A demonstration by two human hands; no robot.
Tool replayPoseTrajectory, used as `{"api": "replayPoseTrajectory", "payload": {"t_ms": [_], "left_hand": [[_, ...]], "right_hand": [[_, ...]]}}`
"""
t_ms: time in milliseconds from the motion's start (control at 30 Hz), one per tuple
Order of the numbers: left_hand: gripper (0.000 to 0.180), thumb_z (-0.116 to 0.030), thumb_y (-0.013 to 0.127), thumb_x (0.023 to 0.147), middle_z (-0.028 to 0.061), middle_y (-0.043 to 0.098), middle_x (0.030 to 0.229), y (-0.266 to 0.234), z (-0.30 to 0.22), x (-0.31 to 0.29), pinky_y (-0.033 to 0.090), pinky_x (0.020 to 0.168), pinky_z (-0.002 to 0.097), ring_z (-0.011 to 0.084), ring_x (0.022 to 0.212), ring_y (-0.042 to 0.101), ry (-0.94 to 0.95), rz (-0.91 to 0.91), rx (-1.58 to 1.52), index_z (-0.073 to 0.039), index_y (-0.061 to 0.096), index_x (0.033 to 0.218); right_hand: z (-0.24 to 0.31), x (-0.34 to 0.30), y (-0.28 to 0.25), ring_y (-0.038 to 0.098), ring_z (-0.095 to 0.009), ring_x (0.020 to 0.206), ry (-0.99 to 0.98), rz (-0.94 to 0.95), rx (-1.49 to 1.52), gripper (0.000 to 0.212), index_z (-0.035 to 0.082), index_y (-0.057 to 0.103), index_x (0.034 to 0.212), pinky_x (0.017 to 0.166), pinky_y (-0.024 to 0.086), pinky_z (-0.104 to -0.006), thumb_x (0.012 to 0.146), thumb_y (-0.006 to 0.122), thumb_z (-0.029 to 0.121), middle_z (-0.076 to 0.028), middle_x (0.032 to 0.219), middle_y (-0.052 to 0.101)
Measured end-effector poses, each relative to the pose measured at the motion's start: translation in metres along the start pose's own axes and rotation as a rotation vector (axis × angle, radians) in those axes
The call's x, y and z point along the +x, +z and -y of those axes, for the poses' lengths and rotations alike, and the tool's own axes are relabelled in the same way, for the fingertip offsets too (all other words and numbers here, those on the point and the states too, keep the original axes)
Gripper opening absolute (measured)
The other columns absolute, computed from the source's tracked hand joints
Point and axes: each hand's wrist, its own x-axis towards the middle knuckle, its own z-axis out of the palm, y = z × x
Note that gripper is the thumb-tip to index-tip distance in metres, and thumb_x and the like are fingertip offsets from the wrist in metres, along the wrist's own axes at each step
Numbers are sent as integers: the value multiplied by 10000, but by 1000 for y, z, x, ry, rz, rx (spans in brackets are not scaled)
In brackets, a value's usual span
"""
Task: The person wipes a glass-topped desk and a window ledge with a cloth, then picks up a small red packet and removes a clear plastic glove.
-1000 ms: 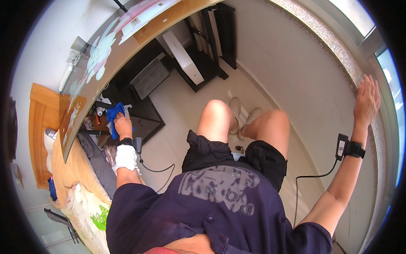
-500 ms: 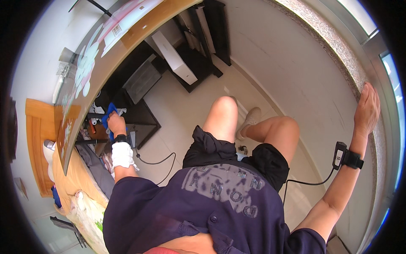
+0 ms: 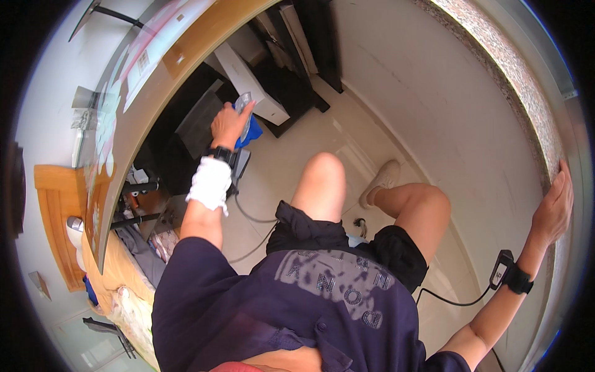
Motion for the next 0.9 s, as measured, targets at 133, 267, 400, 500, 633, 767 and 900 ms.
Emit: {"api": "replayPoseTrajectory", "payload": {"t_ms": [133, 267, 400, 500, 633, 767, 900], "left_hand": [[793, -691, 535, 705, 247, 618, 999, 30, -24, 55, 468, 825, 416, 360, 954, 601, -193, 109, -14, 26, 558, 1042], [885, -706, 581, 647, 209, 612, 1075, 44, -26, 82, 455, 863, 380, 320, 1022, 588, -397, 255, -53, 34, 535, 1130], [881, -664, 592, 640, 183, 568, 1179, 53, -26, 90, 417, 909, 367, 307, 1091, 549, -456, 266, -121, 18, 514, 1192], [858, -606, 624, 638, 179, 566, 1184, 51, -35, 90, 415, 916, 361, 297, 1099, 546, -475, 271, -122, 27, 489, 1199], [862, -565, 676, 617, 186, 558, 1191, 47, -34, 90, 413, 928, 351, 293, 1102, 544, -505, 325, -190, 24, 470, 1211], [864, -537, 703, 603, 195, 557, 1188, 56, -34, 80, 411, 939, 342, 296, 1101, 543, -485, 364, -227, 21, 464, 1219], [830, -545, 680, 625, 192, 584, 1136, 51, -47, 69, 422, 920, 339, 296, 1070, 560, -493, 337, -231, 36, 466, 1178]], "right_hand": [[1, -3, -5, 539, -204, 1092, 4, 15, 6, 379, 113, 569, 1186, 912, 404, -278, 972, 313, 293, -47, 1176, 588], [-4, -6, -10, 551, -199, 1074, -7, 38, 0, 380, 102, 571, 1189, 899, 410, -269, 972, 303, 264, -43, 1173, 594], [-6, -6, -12, 560, -200, 1060, -9, 39, -2, 386, 94, 575, 1182, 888, 420, -271, 975, 289, 250, -41, 1168, 599], [-7, -6, -13, 567, -200, 1047, -13, 43, -19, 386, 98, 577, 1180, 879, 425, -266, 977, 284, 247, -35, 1167, 600], [1, -6, -13, 569, -199, 1042, -2, 25, -26, 390, 101, 574, 1183, 871, 430, -262, 979, 280, 257, -26, 1169, 599], [-7, -5, -9, 567, -198, 1044, -39, 22, -73, 400, 107, 565, 1194, 867, 433, -261, 982, 275, 283, -18, 1169, 598], [-12, -2, -5, 562, -195, 1055, -45, 14, -71, 409, 120, 562, 1200, 862, 436, -262, 982, 271, 307, -13, 1172, 596]]}}
